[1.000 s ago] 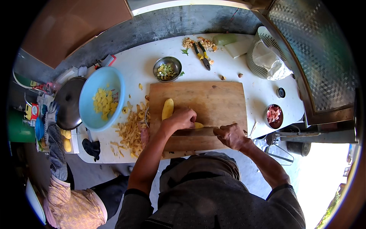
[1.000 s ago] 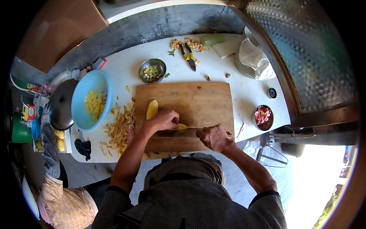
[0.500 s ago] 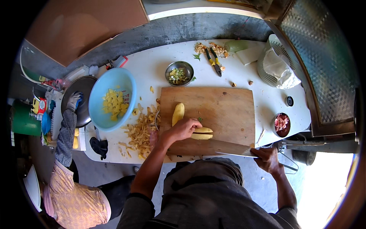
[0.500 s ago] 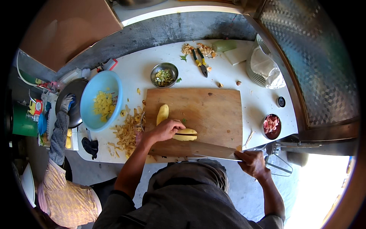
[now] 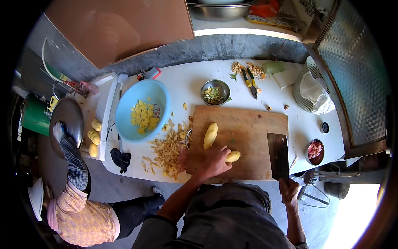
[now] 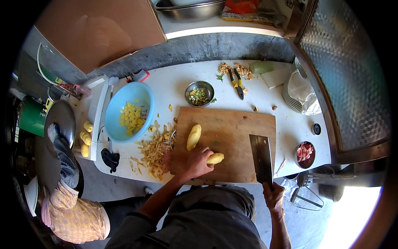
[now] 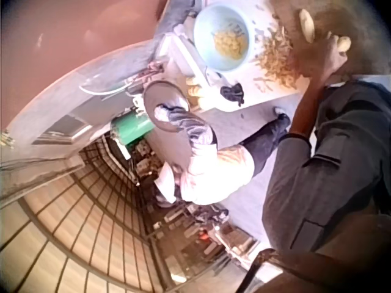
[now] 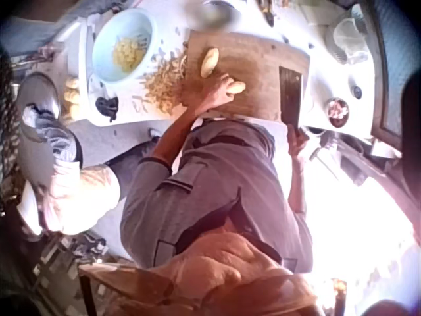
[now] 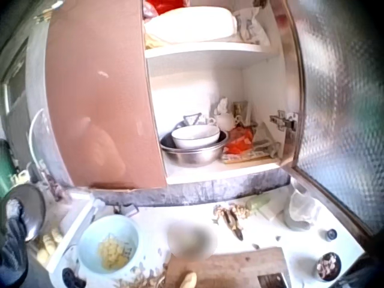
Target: The person uses a cleaver to chop peeled potatoes into small cubes on a wooden cutting board. The diced potatoes are periodically swept into a light blue bowl. The person handles multiple potatoes, cutting them into halves and then into uniform pieces.
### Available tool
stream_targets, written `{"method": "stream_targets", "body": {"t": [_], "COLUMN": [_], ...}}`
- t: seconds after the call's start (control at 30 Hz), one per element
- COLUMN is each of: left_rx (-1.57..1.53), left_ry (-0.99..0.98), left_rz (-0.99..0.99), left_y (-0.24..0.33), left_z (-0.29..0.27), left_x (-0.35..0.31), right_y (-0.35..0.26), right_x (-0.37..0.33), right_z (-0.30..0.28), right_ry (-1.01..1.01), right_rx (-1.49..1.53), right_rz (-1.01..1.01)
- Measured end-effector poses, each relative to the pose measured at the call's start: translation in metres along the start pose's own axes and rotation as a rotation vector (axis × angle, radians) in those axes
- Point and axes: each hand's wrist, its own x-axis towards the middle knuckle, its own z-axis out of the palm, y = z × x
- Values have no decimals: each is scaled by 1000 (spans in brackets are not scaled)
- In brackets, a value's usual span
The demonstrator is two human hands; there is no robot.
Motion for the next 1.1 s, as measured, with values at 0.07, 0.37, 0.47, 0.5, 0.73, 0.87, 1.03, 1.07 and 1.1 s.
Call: {"method": "stream_targets", "body": {"t": [0.07,0.37,0.47,0.5,0.73,0.87,1.03,1.07,1.1], "left_rx": [-72,73,98,94,199,149,-50,-82,-17], "left_ry": [4,-54,-2,40,131,214,107,129,132], "left_rz": [-135,-25,-3,-44,-79,-52,-82,-44,-16], "left_y": [3,16,21,13,2,17,25,29,24], "left_z": [-17,-16,-17,-7,19,34,80,84,96], "left_x": [0,-11,-13,-22,-18,19,101,111,119], "right_y": [0,-3,-7,-7,8,5,16,24,16], "right_x": [-1,-6,-11,-14,-26,-30,-27,-23,-21], "right_z": [2,14,15,14,10,6,5,4,5], "right_ry": [10,10,26,25,30,44,66,50,66], "right_rx": [15,43,81,65,32,55,120,105,93], "right_rz": [-8,76,89,78,116,147,106,61,76]}}
